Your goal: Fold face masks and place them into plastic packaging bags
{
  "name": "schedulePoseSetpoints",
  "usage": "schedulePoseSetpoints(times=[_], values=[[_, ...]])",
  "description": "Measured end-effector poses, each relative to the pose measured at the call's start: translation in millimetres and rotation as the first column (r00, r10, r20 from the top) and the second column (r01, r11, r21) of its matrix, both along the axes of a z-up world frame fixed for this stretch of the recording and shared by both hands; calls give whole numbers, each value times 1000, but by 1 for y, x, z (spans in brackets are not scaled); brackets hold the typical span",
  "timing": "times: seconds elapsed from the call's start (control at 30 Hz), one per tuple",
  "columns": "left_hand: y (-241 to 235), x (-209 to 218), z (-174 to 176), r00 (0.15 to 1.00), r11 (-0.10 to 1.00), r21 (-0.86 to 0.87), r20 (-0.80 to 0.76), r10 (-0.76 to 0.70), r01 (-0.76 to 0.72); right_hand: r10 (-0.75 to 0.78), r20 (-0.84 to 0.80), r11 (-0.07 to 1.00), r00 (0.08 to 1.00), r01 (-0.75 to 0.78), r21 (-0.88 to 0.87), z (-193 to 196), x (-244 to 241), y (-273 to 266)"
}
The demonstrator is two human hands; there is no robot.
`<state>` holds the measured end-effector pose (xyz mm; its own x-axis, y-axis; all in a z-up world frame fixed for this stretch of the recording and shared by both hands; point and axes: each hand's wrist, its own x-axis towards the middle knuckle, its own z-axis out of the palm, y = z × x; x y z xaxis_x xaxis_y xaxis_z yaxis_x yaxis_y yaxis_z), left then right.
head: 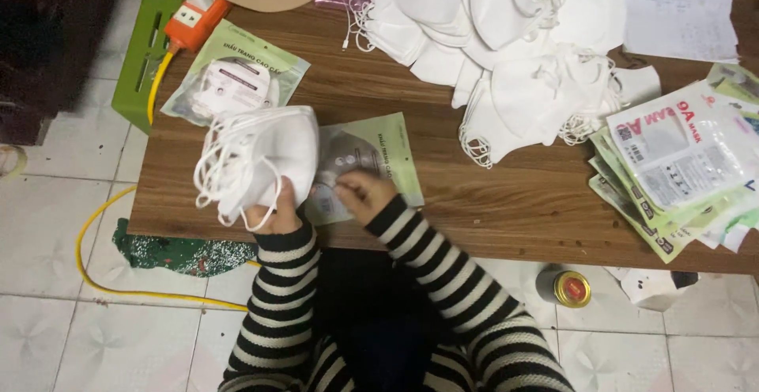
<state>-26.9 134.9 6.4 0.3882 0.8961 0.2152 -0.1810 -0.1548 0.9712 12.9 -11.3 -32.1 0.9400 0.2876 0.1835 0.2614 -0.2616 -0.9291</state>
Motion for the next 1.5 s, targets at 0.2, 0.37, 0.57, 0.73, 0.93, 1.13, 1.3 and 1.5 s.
schedulePoseSetpoints(times=[0.2,0.37,0.57,0.73,0.93,1.13,1.3,1.5], values=[[-12,6,-130,702,702,-31,-22,-712,711,375,-431,570,821,162,806,-36,23,-90],[-51,-1,1,189,188,-32,54,-980,982,468,-360,679,807,-67,731,-12,-3,-139],[-82,0,21,21,28,-26,-238,-971,999,640,-103,643,761,-457,615,-6,5,-180],[-91,1,-13,-18,49,-156,-403,-915,987,706,-37,607,707,-577,546,-41,13,-219],[-100,9,-40,-20,77,-246,-371,-928,966,362,-249,854,898,-212,476,-11,-25,-193],[-86,45,-25,439,510,89,-648,-622,855,-116,-440,849,891,319,422,7,-24,-191],[-106,73,-69,524,240,479,-833,-180,844,-200,-489,781,849,440,444,-14,-27,-203],[-108,82,-107,753,286,699,-636,-170,655,-39,-354,826,935,229,515,34,-20,-176]])
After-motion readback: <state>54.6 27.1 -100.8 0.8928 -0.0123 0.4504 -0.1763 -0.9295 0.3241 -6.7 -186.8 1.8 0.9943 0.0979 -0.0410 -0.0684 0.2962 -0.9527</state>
